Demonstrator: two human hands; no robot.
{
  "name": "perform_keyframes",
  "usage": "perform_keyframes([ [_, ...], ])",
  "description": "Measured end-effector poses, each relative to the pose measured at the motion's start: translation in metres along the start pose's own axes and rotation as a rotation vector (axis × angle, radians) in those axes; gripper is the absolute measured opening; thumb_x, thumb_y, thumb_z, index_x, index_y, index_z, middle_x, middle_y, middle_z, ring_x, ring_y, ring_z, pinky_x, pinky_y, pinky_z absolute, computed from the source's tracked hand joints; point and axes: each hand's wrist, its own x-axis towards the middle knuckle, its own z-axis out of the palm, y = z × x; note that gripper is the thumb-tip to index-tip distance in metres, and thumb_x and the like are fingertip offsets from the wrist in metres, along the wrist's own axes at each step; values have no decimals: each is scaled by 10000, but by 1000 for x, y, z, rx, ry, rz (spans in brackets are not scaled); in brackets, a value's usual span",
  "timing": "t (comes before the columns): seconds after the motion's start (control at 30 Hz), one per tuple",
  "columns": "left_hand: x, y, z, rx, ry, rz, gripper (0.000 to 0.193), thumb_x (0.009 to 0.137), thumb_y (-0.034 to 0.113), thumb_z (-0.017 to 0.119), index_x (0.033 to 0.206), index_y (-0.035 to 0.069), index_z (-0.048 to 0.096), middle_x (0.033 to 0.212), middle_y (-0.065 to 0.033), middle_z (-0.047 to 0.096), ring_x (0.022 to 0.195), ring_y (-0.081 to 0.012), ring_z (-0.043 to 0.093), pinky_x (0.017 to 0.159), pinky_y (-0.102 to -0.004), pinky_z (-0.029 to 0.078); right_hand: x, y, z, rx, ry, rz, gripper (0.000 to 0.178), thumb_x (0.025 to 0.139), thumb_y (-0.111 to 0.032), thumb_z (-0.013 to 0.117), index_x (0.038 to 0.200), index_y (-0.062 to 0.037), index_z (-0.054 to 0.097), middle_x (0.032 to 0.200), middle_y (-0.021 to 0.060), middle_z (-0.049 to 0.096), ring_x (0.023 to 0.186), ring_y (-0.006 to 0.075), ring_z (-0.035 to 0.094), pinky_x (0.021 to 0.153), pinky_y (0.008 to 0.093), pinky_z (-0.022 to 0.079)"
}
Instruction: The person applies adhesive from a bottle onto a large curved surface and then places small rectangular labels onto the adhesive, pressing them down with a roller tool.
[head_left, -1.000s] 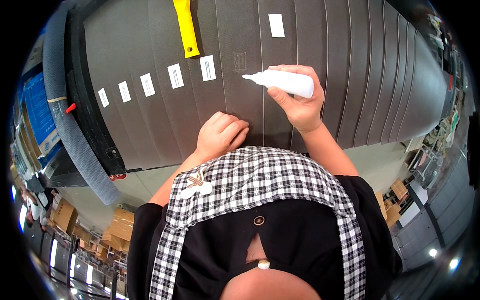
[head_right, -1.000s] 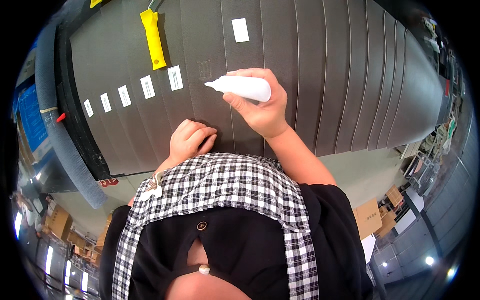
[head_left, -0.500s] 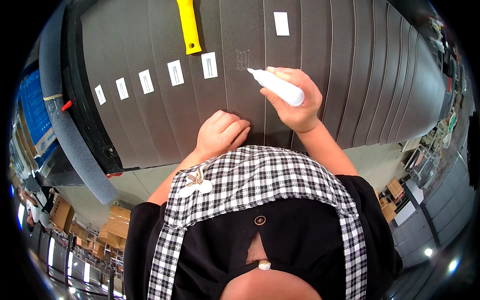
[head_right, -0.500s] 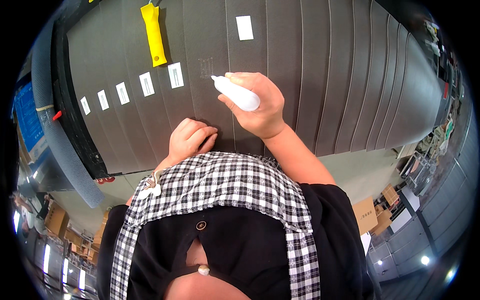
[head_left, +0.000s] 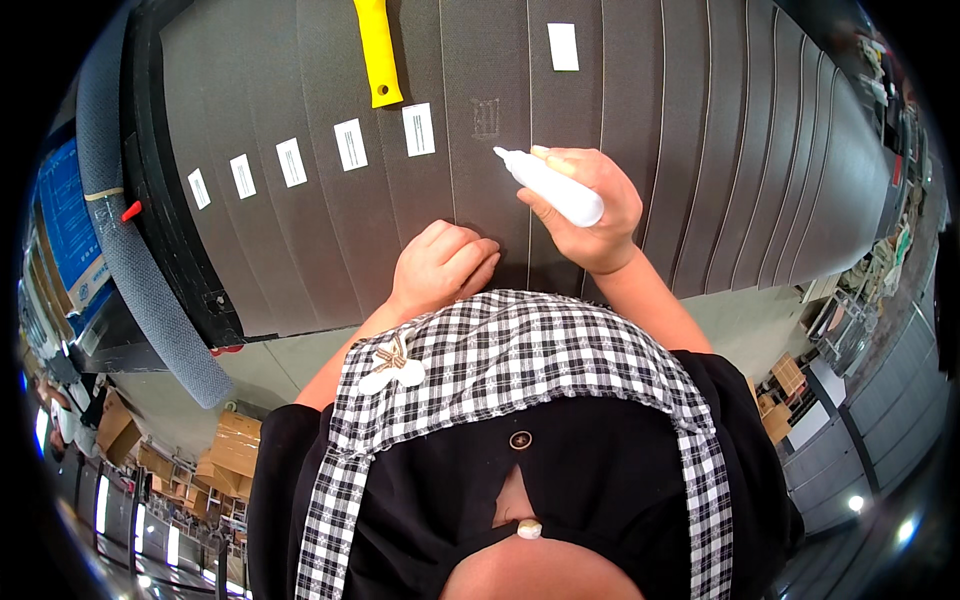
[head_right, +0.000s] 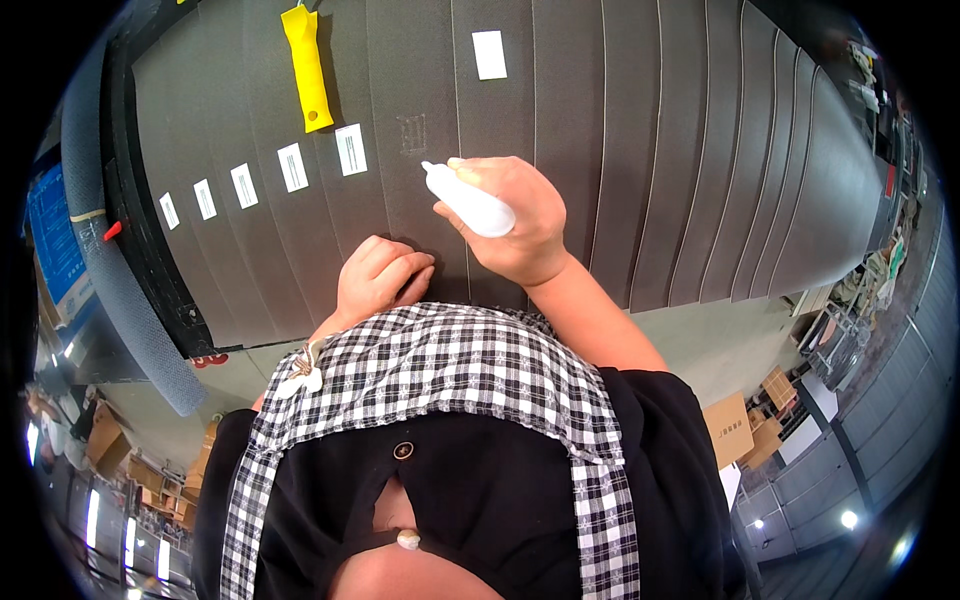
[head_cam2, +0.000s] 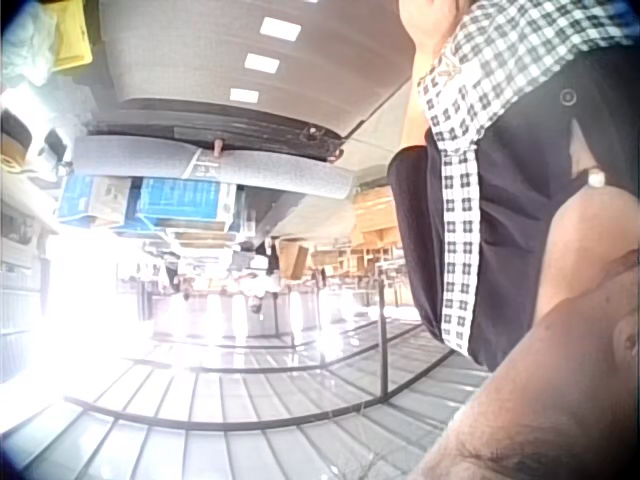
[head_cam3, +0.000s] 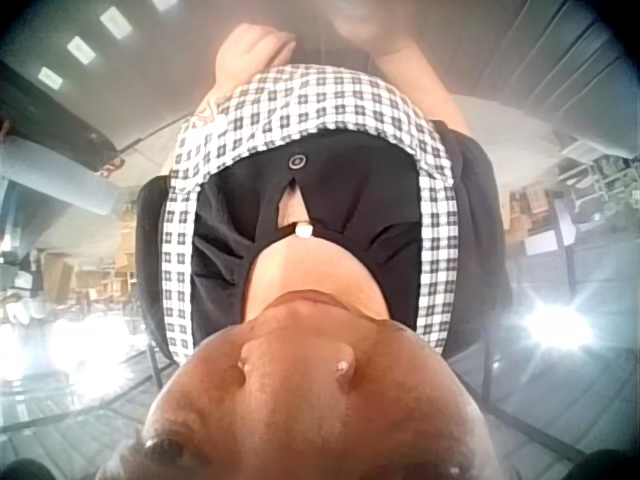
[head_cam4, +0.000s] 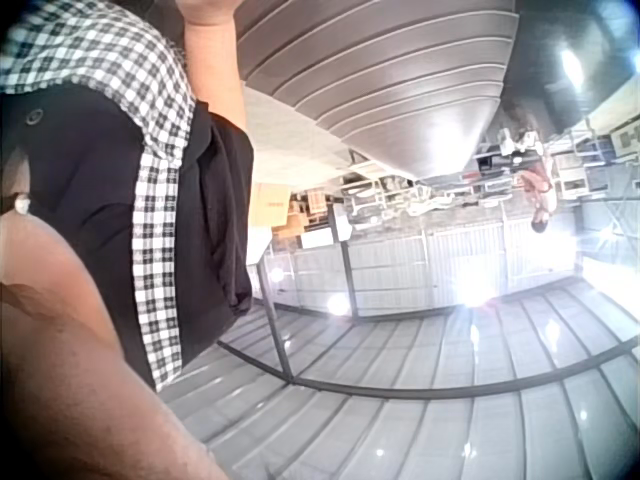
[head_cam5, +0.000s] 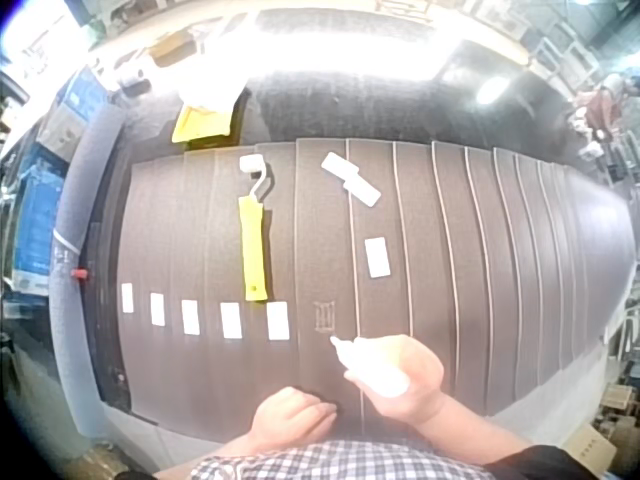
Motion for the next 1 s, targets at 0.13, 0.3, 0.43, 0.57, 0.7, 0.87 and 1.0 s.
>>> perform_keyframes([
  [0.13, 0, 0, 0, 4, 2, 0, 167, 784, 90, 801, 915, 117, 702, 847, 3, 628, 756, -185, 612, 652, -314, 532, 4, -2, 2, 1, 13, -30, 430, 696, -66, 910, 1059, -52, 680, 1008, 115, 750, 875, 263, 740, 740, 344, 588],
  [0.3, -1, -2, 1, 1, 6, -2, 166, 782, 92, 802, 913, 117, 703, 848, 3, 626, 756, -184, 610, 652, -313, 533, 16, 2, 10, 21, 11, -44, 434, 692, -57, 910, 1057, -53, 674, 1000, 119, 750, 876, 268, 741, 735, 347, 587],
  [0.43, 1, 1, -1, -4, 0, -11, 169, 780, 93, 802, 916, 116, 704, 851, 3, 627, 755, -186, 608, 653, -314, 534, 16, 4, 12, 66, -36, -81, 451, 720, -4, 896, 1090, -8, 637, 1015, 177, 745, 911, 291, 750, 772, 363, 604],
  [0.57, 0, 1, 0, 0, 4, -6, 174, 777, 93, 803, 919, 116, 704, 854, 0, 629, 754, -190, 607, 652, -316, 536, 15, 4, 13, 57, -51, -92, 453, 717, -16, 899, 1087, -14, 637, 1003, 171, 743, 900, 292, 752, 756, 363, 602],
  [0.7, 0, 0, 1, -1, 7, -1, 178, 774, 94, 805, 919, 115, 704, 853, -1, 628, 751, -190, 609, 649, -317, 536, 11, -1, 10, 9, -69, -113, 450, 716, -31, 903, 1080, -17, 640, 991, 170, 741, 887, 296, 753, 740, 364, 600],
  [0.87, 0, -1, 1, 0, 7, 5, 180, 773, 95, 806, 919, 115, 704, 849, -1, 628, 747, -189, 612, 648, -315, 535, 6, -3, 10, 10, -45, -103, 447, 697, -41, 909, 1068, -25, 659, 994, 152, 744, 874, 291, 748, 734, 363, 595],
  [1.0, 1, 0, 0, 0, 3, 1, 178, 772, 94, 806, 916, 115, 703, 843, 0, 627, 741, -188, 610, 648, -312, 533, 5, -2, 8, 7, -4, -65, 434, 673, -51, 914, 1045, -48, 690, 991, 115, 750, 867, 275, 742, 726, 347, 586],
])
